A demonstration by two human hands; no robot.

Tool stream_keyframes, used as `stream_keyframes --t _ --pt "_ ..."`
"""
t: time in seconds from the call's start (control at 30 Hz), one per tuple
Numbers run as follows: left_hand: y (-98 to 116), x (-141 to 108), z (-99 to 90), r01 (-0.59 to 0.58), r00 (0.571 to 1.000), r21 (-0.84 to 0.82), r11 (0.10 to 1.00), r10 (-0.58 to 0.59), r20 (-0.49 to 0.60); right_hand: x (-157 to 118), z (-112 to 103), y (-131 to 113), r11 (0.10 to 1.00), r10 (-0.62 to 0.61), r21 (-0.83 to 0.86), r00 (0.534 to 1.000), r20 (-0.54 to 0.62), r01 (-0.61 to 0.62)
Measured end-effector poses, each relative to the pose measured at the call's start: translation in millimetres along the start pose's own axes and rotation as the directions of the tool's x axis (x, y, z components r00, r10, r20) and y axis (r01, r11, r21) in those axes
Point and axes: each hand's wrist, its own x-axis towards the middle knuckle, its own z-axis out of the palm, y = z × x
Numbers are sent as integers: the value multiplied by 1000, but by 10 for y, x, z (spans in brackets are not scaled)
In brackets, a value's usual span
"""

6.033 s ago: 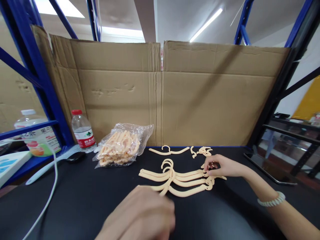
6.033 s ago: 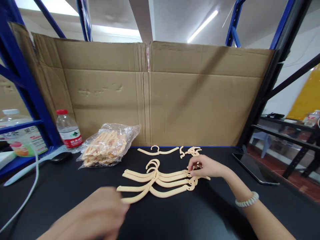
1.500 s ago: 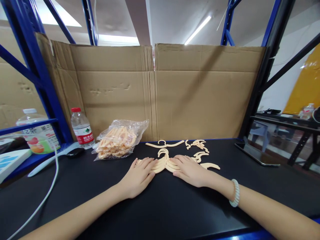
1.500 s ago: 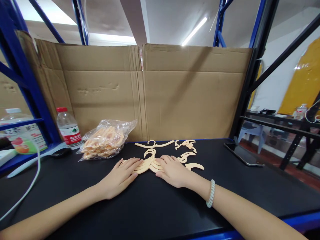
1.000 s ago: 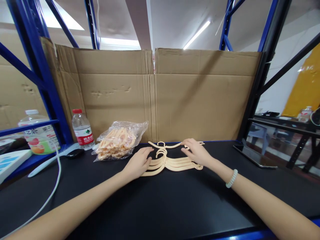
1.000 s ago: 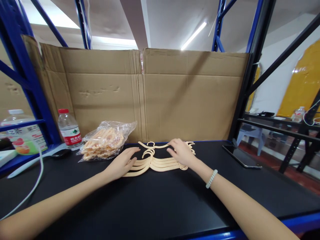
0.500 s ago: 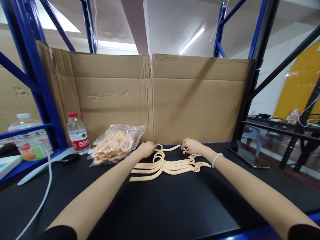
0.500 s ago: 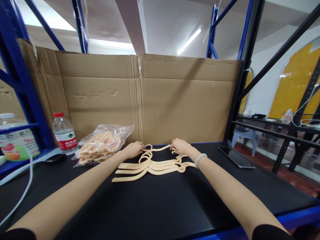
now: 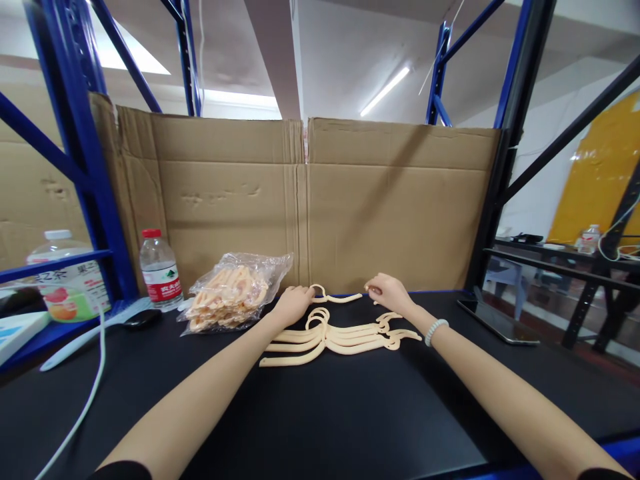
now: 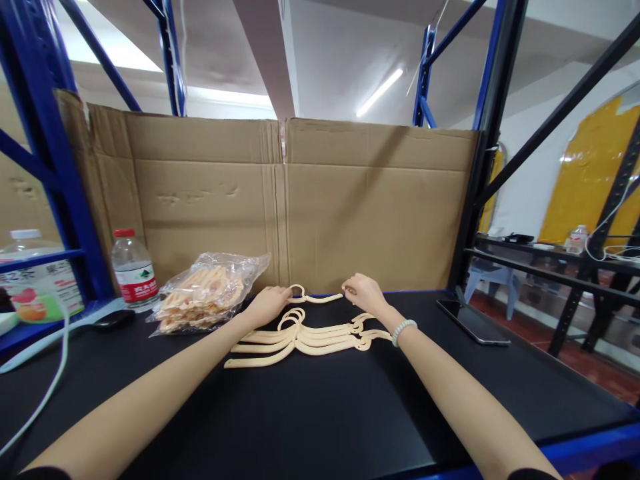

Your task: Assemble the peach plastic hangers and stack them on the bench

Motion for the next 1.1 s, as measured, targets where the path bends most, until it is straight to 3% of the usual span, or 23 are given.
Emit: stream_keyframes --t 0.1,0.2,0.3,0.43,0.53,0.6,0.7,0.87,1.0,1.1 --pt "71 -41 -135 42 998 -18 999 -43 -50 -31 -76 5 987 137 107 972 -189 -119" --pt "175 -115 -292 89 991 -57 994 -94 -93 -86 -209 -81 951 250 250 925 -285 -181" --pt "281 -236 -432 125 981 -129 984 -142 -132 -176 -368 -215 800 417 572 854 -310 -183" --pt "369 -473 -567 135 966 -240 961 -182 -184 -307 -479 -382 508 566 844 806 -176 -172" --pt "393 -695 -630 91 958 -333 938 -174 -228 -379 -471 -502 265 629 935 778 18 -236" --pt "398 -852 -648 20 945 -450 893 -164 -284 -416 -450 -589 155 637 944 760 128 -290" --pt "389 -1070 -621 -47 927 -523 851 -159 -341 -471 -419 -716 68 608 945 764 214 -319" --pt "327 -1273 -475 -80 911 -507 858 -144 -387 -558 -369 -860 -123 543 932 764 350 -340" --pt "293 -1297 -417 -67 922 -512 857 -143 -359 -607 -343 -891 -177 465 892 764 448 -415" --pt "306 -1305 -417 -51 912 -535 843 -179 -369 -633 -336 -870 -166 428 870 761 487 -464"
